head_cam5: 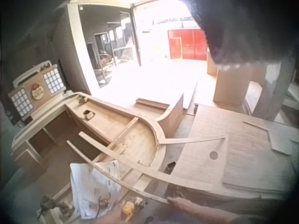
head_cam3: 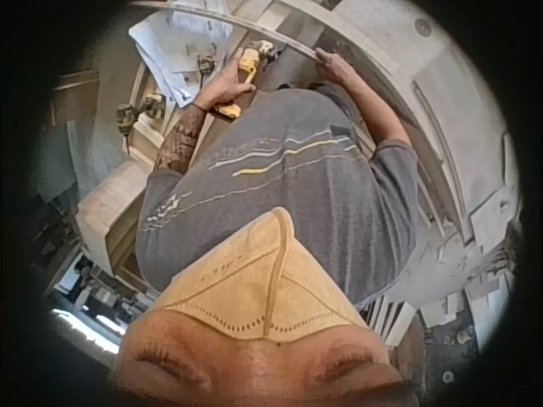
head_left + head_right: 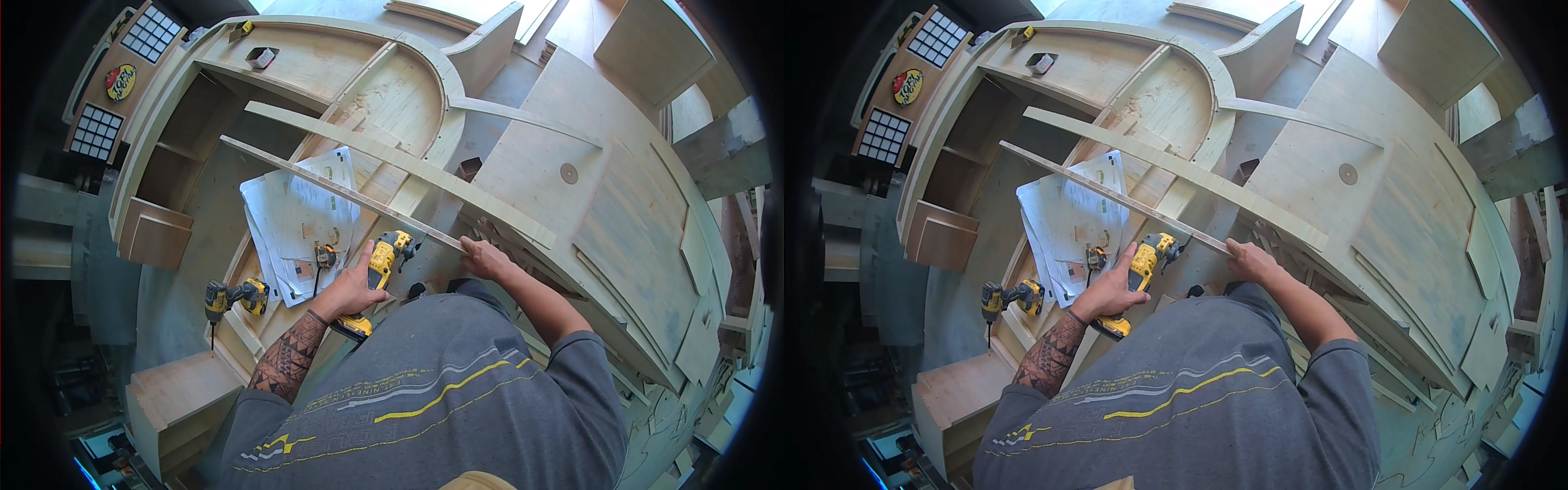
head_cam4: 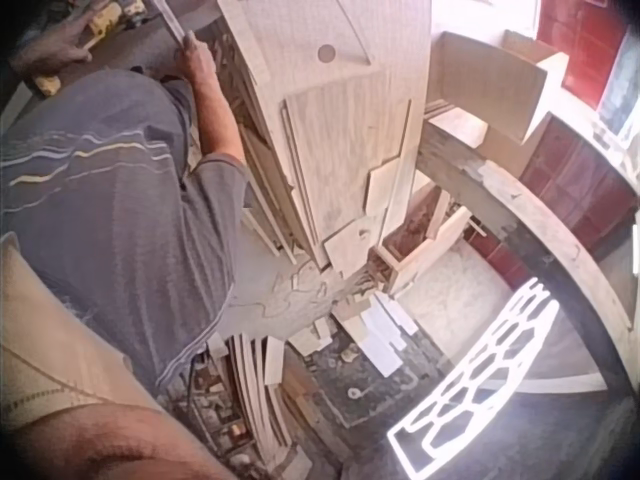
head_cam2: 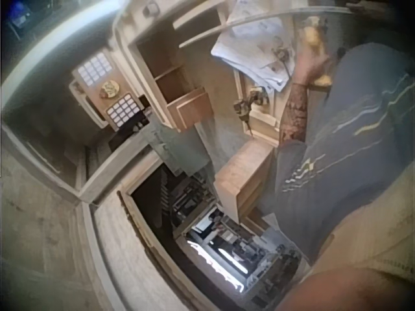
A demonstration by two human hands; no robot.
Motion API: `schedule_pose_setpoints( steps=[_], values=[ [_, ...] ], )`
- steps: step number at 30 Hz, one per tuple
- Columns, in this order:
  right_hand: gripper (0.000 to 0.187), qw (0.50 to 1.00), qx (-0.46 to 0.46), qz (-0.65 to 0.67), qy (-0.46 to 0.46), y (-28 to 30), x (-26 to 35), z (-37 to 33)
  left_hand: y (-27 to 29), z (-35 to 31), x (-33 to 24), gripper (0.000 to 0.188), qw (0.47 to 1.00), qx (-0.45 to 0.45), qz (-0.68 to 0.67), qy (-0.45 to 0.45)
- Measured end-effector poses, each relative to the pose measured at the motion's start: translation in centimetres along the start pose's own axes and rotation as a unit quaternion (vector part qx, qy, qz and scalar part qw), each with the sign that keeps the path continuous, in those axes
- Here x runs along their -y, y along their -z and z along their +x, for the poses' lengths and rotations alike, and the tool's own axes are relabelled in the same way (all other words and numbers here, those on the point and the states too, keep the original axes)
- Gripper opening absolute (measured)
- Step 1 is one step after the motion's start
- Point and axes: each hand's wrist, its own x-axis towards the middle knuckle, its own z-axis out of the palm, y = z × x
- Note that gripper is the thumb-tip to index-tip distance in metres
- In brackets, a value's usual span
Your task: The recorder measures a wooden board with a tape measure, marks it with a pencil, and then uses a power drill to assemble wooden components.
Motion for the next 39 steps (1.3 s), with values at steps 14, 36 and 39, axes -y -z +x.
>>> schedule_pose_setpoints(
  steps=[14,36,39],
  values=[
    [0.036,0.997,0.044,0.0,-0.068,1.7,1.4,-0.5,-0.1,0.9,-1.5,0.123,0.999,0.008,0.031,0.033],
    [0.042,0.999,0.033,0.035,0.023,1.2,-2.3,0.6,-1.8,2.4,-0.8,0.126,0.999,0.021,0.025,0.036],
    [0.041,0.997,0.028,0.053,0.041,1.4,-2.7,0.8,-2.1,2.6,-0.5,0.126,0.999,0.027,0.02,0.041]
  ],
)
